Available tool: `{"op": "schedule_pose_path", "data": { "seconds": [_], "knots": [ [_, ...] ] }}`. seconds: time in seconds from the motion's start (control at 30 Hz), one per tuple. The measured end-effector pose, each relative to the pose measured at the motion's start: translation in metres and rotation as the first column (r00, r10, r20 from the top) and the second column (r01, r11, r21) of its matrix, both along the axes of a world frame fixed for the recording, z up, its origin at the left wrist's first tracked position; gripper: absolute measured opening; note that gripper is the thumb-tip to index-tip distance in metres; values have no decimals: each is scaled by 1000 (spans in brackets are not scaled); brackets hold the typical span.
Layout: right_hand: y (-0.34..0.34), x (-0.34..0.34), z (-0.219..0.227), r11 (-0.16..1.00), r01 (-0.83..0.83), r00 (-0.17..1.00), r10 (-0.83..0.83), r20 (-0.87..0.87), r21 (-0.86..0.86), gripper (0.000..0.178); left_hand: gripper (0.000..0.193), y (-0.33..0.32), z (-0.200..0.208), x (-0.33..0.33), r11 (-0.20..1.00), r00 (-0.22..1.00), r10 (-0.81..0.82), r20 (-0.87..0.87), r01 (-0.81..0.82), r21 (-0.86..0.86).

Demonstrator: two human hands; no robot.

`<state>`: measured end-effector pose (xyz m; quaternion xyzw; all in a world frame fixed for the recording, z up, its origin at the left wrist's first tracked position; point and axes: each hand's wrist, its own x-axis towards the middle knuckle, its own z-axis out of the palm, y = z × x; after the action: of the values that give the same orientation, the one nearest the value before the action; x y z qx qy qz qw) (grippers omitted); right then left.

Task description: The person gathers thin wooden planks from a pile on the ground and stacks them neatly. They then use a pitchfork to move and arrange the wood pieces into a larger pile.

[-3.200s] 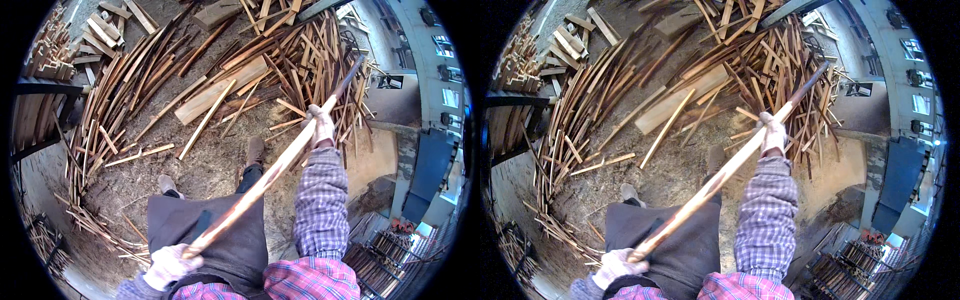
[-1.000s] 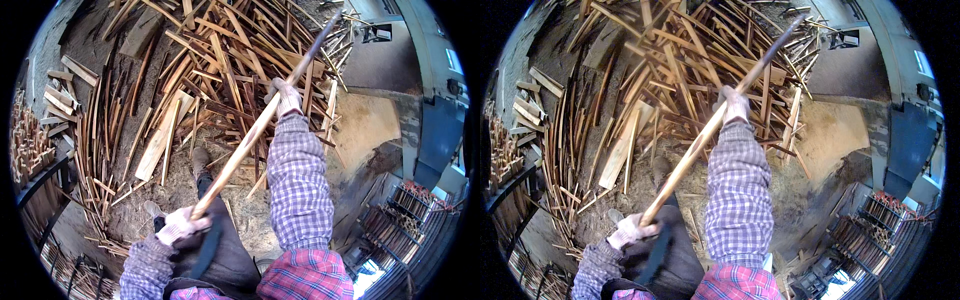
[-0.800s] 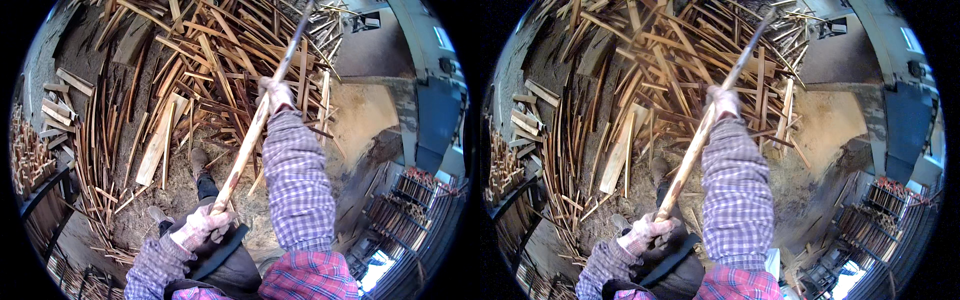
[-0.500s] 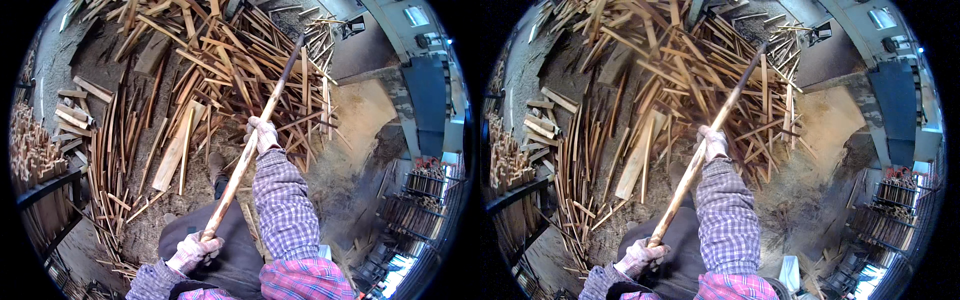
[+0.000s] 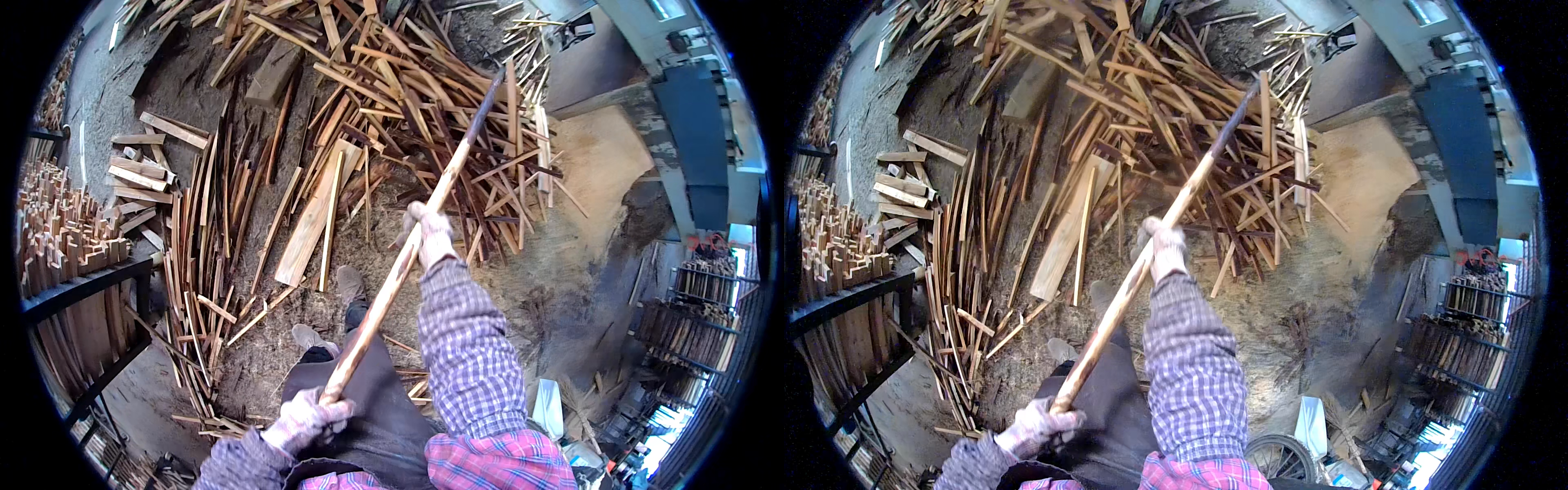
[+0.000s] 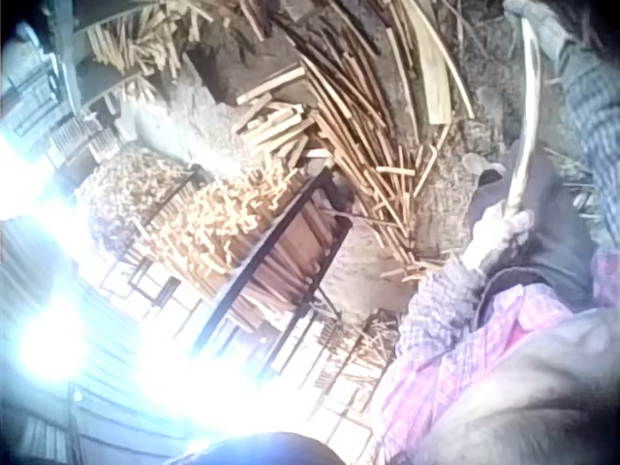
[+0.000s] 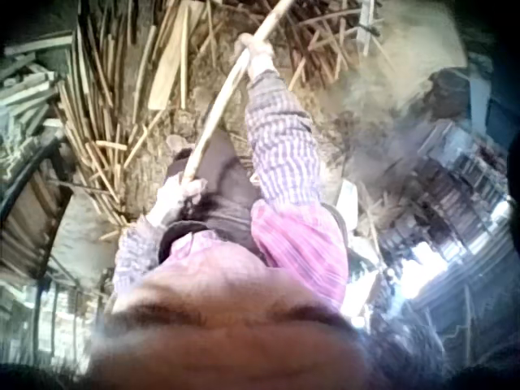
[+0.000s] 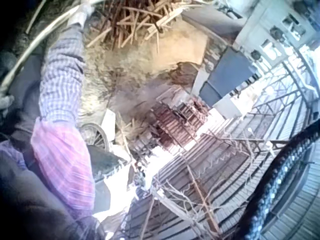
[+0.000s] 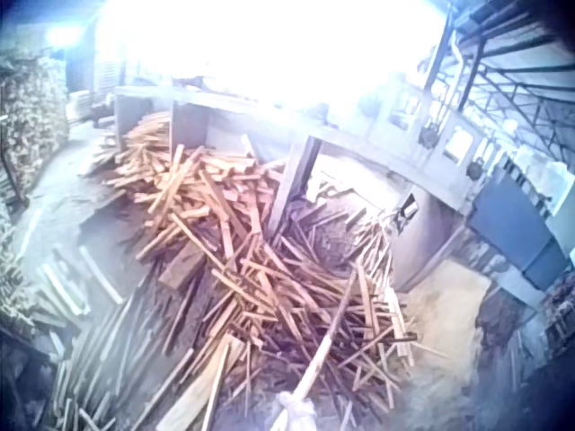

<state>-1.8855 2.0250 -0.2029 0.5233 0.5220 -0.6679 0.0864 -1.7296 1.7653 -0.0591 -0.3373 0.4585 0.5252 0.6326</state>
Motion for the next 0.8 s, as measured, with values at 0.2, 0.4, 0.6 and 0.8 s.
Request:
{"op": "schedule_pose_path", "data": {
  "seconds": [0.2, 0.4, 0.6, 0.8],
  "knots": [
    [-3, -5, -42, 998, 28, 997, -32, 73, 56, 12, 20, 6, -56, 4, 1000, 989, 16, 147, -15, -8],
    [2, 11, -56, 999, -41, 998, 40, 56, 16, 14, 19, 14, -59, 10, 995, 990, -48, 130, 59, -83],
    [-26, 45, -34, 997, -70, 997, 71, -22, 27, 14, 20, -18, -34, 54, 999, 996, 33, 78, -32, -10],
    [-97, 104, -6, 987, -55, 996, 64, -57, 149, 11, 21, -91, -31, 119, 992, 998, 68, 2, -68, 108]
  ]
}}
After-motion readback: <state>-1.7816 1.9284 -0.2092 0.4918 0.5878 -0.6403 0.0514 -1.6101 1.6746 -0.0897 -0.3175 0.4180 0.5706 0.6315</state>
